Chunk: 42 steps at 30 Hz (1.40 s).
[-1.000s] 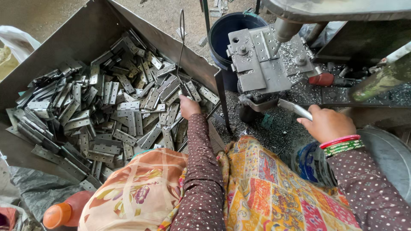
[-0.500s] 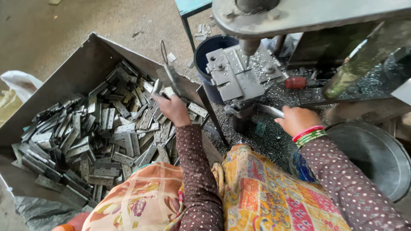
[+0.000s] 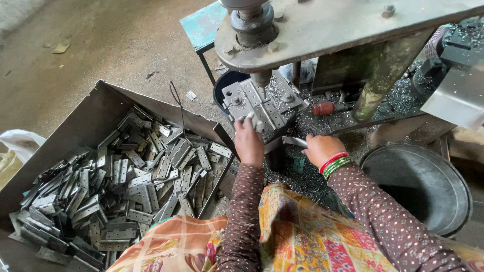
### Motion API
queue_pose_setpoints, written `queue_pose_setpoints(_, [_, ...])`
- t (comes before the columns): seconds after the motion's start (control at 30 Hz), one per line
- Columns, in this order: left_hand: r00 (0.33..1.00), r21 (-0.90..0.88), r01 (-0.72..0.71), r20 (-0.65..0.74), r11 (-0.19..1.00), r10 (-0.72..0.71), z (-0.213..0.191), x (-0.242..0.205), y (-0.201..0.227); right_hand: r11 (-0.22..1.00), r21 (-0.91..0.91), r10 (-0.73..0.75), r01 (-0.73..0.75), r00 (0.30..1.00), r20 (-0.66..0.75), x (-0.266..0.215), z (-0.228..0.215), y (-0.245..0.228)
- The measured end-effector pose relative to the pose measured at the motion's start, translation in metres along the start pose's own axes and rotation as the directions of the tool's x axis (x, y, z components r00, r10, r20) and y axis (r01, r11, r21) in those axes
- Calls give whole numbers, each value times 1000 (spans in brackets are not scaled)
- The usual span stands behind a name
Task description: The person repeatedly picks up small metal brackets from a bin, places them under a drill press, and operates the machine to drill holes. The processed brackets are then returned to the bin. The task is performed continuously throughout the clip.
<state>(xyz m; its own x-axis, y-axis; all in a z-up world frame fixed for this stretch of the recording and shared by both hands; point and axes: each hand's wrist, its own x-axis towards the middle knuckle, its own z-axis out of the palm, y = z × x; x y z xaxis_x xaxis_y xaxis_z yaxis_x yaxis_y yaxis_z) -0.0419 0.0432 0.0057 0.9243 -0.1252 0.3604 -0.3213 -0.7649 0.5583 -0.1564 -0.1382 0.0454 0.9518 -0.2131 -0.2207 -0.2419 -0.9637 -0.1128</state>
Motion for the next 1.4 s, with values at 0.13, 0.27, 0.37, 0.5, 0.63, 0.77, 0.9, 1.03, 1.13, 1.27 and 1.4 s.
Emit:
queue_pose_setpoints(0.13, [967,324,-234,180,917,183,24,-7,21,1000,8,-22,22,1000,-4,2,-3,0])
queue_pose_setpoints(0.27, [952,433,-286,228,855,203,43,-1,29,999,-20,-32,32,999,-41,-2,-5,1])
queue_pose_setpoints(0.37, [951,425,-272,257,863,173,43,9,26,998,-44,-46,43,996,-72,-7,-5,-3])
queue_pose_setpoints(0.5, [949,521,-301,245,799,198,37,14,33,997,-66,-32,27,997,-68,-4,0,1])
queue_pose_setpoints(0.63, [934,471,-287,330,834,135,36,7,37,995,-96,-16,13,999,-29,10,42,19])
queue_pose_setpoints(0.77, [958,464,-287,160,838,240,38,7,34,940,138,264,-311,923,279,18,116,43])
queue_pose_setpoints(0.9, [954,464,-288,217,838,207,39,13,29,851,233,275,-471,777,567,20,167,62])
queue_pose_setpoints(1.03, [948,445,-298,239,844,209,39,8,30,958,140,139,-249,836,531,12,152,53])
queue_pose_setpoints(1.13, [950,461,-312,178,831,258,36,20,30,923,123,257,-365,822,508,10,100,39])
queue_pose_setpoints(1.27, [955,440,-260,248,860,161,47,26,32,990,-131,92,-56,952,293,7,63,30])
queue_pose_setpoints(1.4, [955,376,-294,160,879,251,45,40,28,977,-11,185,-211,831,525,10,84,24])
